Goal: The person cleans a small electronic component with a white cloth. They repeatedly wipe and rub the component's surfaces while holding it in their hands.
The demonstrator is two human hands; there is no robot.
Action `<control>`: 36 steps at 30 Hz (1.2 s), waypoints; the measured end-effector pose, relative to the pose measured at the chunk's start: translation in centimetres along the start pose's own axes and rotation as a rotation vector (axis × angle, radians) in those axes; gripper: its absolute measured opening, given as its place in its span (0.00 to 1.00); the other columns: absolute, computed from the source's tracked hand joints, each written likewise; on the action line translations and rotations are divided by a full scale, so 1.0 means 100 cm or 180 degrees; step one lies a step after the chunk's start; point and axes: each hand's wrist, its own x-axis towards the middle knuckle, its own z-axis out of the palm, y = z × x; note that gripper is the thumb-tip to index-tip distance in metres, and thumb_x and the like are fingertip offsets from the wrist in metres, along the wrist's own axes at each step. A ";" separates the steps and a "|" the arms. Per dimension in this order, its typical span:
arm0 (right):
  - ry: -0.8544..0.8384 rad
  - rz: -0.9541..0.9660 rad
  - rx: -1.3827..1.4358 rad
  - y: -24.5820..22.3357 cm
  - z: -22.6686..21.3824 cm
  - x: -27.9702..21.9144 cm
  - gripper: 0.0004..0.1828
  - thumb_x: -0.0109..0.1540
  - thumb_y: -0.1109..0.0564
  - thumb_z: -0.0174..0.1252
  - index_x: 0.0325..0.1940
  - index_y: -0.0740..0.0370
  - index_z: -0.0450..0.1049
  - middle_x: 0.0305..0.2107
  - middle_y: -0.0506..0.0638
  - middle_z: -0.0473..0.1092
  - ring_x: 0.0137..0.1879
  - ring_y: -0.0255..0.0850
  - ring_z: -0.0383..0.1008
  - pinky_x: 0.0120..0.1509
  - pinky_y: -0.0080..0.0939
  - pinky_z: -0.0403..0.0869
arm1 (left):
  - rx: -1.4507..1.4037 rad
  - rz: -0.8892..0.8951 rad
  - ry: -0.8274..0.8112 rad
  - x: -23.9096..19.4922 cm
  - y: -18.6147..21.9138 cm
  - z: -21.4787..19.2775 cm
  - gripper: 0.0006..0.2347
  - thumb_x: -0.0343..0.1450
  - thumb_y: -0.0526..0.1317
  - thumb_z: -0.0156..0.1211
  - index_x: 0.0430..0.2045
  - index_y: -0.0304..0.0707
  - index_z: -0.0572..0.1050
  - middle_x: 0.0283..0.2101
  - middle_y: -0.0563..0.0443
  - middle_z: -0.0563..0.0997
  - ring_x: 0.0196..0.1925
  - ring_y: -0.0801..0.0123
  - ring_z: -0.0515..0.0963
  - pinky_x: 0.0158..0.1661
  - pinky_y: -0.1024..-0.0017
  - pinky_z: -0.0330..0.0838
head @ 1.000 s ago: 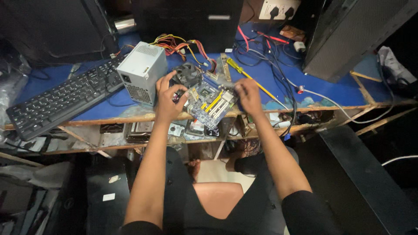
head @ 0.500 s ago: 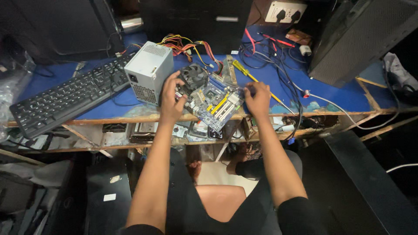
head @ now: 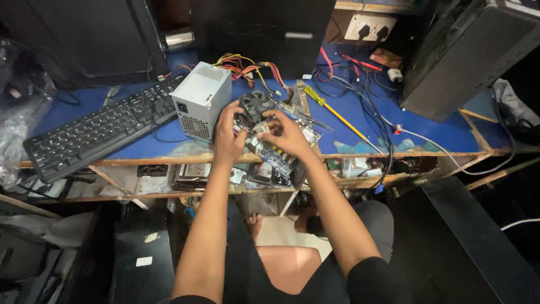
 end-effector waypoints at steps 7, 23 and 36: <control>0.0256 -0.0028 0.0888 0.050 -0.015 0.001 0.25 0.62 0.64 0.63 0.64 0.59 0.75 0.34 0.44 0.70 0.41 0.32 0.70 0.46 0.34 0.69 | -0.0093 -0.0090 0.0111 -0.001 -0.012 0.001 0.19 0.62 0.28 0.59 0.49 0.30 0.69 0.61 0.32 0.73 0.65 0.40 0.72 0.65 0.58 0.63; 0.1495 -0.0121 0.1997 0.140 -0.118 -0.033 0.31 0.59 0.70 0.63 0.67 0.63 0.66 0.46 0.46 0.71 0.52 0.36 0.74 0.58 0.40 0.77 | -0.0960 -0.0632 0.0246 -0.006 -0.035 0.010 0.11 0.75 0.35 0.49 0.50 0.30 0.70 0.60 0.39 0.77 0.63 0.56 0.75 0.64 0.63 0.65; 0.1197 -0.0104 0.1810 0.114 -0.113 -0.039 0.25 0.58 0.71 0.64 0.58 0.65 0.70 0.47 0.51 0.76 0.53 0.38 0.77 0.60 0.38 0.75 | -0.1769 -0.1262 0.0247 0.002 -0.108 -0.036 0.19 0.81 0.50 0.41 0.40 0.30 0.74 0.44 0.40 0.84 0.46 0.58 0.84 0.52 0.65 0.77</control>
